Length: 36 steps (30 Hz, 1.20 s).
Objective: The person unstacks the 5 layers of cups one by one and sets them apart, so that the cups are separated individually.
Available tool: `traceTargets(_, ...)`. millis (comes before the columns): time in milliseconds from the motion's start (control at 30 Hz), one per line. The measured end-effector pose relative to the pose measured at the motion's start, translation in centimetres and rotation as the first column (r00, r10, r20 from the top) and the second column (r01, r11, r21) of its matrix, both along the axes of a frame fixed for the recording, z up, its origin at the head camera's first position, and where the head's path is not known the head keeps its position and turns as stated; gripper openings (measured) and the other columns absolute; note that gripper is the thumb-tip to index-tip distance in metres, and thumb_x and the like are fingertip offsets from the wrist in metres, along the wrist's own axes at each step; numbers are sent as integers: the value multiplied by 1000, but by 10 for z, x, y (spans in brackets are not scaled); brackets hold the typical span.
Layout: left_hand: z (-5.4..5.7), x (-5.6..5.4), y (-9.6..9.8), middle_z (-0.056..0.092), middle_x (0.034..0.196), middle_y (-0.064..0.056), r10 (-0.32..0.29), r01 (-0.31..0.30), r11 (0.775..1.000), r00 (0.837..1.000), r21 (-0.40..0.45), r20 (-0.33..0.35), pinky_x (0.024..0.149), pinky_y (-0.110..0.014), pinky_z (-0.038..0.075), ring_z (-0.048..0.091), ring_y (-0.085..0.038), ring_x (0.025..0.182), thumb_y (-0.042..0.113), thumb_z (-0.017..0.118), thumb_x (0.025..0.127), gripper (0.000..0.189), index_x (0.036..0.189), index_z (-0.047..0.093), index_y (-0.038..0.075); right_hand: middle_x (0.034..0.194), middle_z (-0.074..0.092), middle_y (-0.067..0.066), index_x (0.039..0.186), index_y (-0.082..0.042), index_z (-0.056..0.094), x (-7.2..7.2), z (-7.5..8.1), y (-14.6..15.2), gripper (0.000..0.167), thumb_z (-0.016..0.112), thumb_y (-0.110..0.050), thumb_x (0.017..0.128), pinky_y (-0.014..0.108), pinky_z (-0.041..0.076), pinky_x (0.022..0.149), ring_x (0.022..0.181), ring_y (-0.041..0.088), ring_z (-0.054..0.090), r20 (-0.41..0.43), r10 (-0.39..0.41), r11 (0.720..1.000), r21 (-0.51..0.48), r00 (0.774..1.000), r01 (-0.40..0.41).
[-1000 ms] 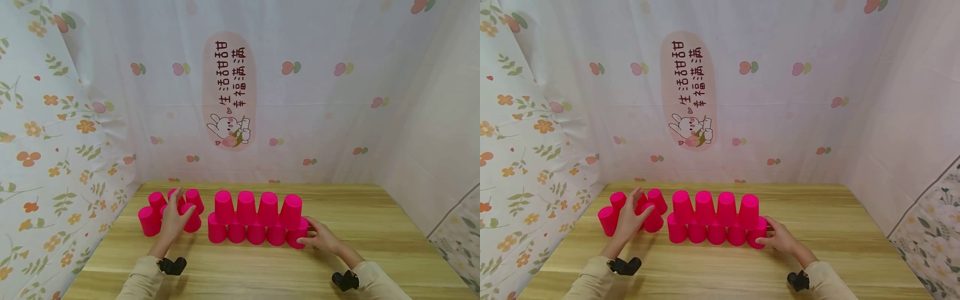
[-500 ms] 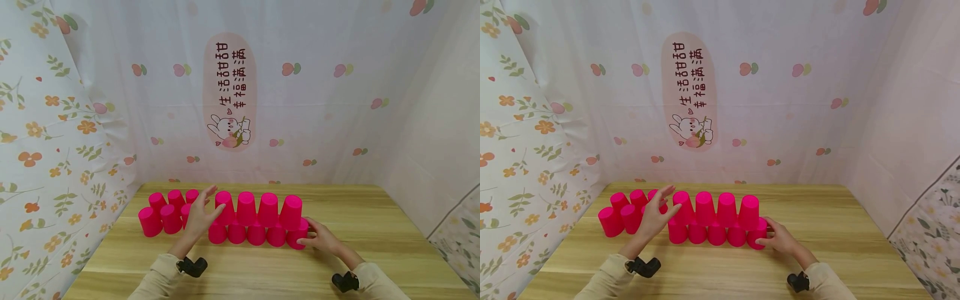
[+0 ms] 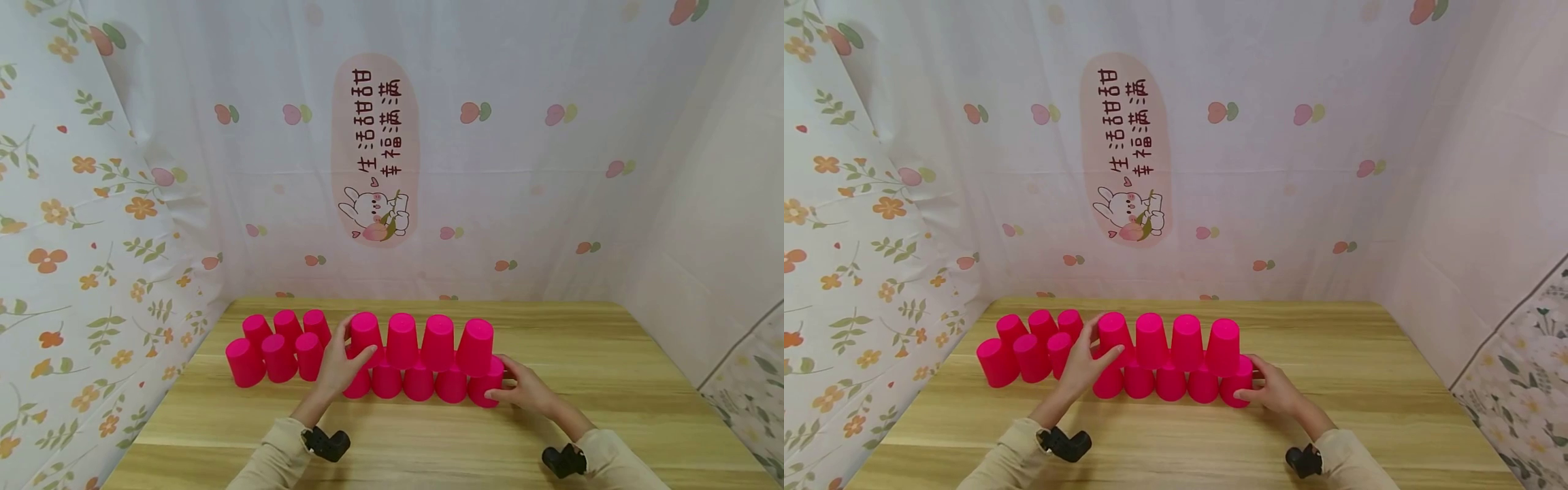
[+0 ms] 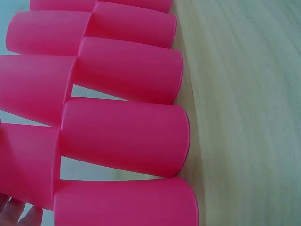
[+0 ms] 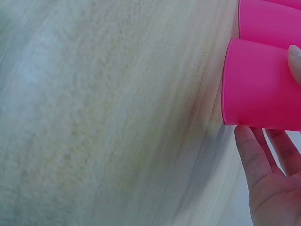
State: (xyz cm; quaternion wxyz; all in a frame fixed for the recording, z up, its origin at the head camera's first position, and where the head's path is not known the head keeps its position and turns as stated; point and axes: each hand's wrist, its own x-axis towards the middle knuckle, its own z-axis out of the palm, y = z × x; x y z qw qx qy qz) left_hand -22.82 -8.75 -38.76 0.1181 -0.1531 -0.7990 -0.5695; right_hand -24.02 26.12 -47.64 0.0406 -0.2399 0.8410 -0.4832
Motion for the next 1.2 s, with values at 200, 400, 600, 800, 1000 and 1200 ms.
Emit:
traceTargets(200, 3, 2, 2, 45, 118, -26, 0, 0, 1000, 1000, 1, 6, 86, -49, 41, 44, -41, 108, 0, 62, 79, 57, 126, 31, -11, 113, 51, 19, 126, 1, 38, 1, 0, 1, 61, 68, -16, 77, 34, 50, 75, 99, 38, 52, -8, 3, 1000, -9, 1000, -3)
traceTargets(400, -22, -16, -6, 47, 121, -20, 18, -18, 1000, 1000, -4, -6, 87, -46, 41, 45, -36, 110, 10, 66, 79, 61, 128, 33, -3, 111, 52, 20, 124, 3, 39, 2, 1, 1, 59, 68, -15, 77, 34, 50, 74, 96, 35, 54, -37, 2, 1000, -13, 999, -3)
traceTargets(600, -19, -16, -28, 46, 123, -18, 95, -96, 993, 995, 67, 17, 93, -47, 35, 42, -34, 115, 14, 67, 78, 64, 130, 32, 0, 111, 53, 17, 125, 1, 40, 3, 2, -2, 59, 68, -17, 77, 32, 49, 77, 97, 33, 55, -48, -9, 1000, 11, 999, 10)
traceTargets(800, -7, -7, -62, 42, 123, -17, 192, -194, 979, 981, 65, 38, 95, -45, 34, 40, -31, 113, 14, 67, 79, 65, 131, 30, 1, 112, 52, 20, 125, 3, 38, 3, 4, -2, 60, 67, -17, 78, 37, 49, 77, 97, 36, 54, -44, -2, 1000, 25, 999, 3)
traceTargets(1000, -3, 3, -97, 44, 121, -12, 324, -323, 945, 946, 49, -5, 92, -26, 38, 41, -19, 108, 10, 67, 78, 64, 131, 32, 1, 111, 53, 16, 125, 0, 40, 2, 3, -2, 58, 68, -18, 77, 32, 48, 78, 98, 35, 54, -45, -18, 999, 31, 999, 19)
traceTargets(1200, -14, 15, -128, 43, 113, -1, 482, -477, 872, 876, 114, -22, 79, -4, 35, 40, -4, 98, 4, 66, 77, 62, 130, 34, 0, 111, 53, 18, 125, 2, 39, 5, 7, -3, 58, 68, -14, 77, 35, 49, 76, 97, 36, 54, -53, 3, 1000, 25, 999, -1)
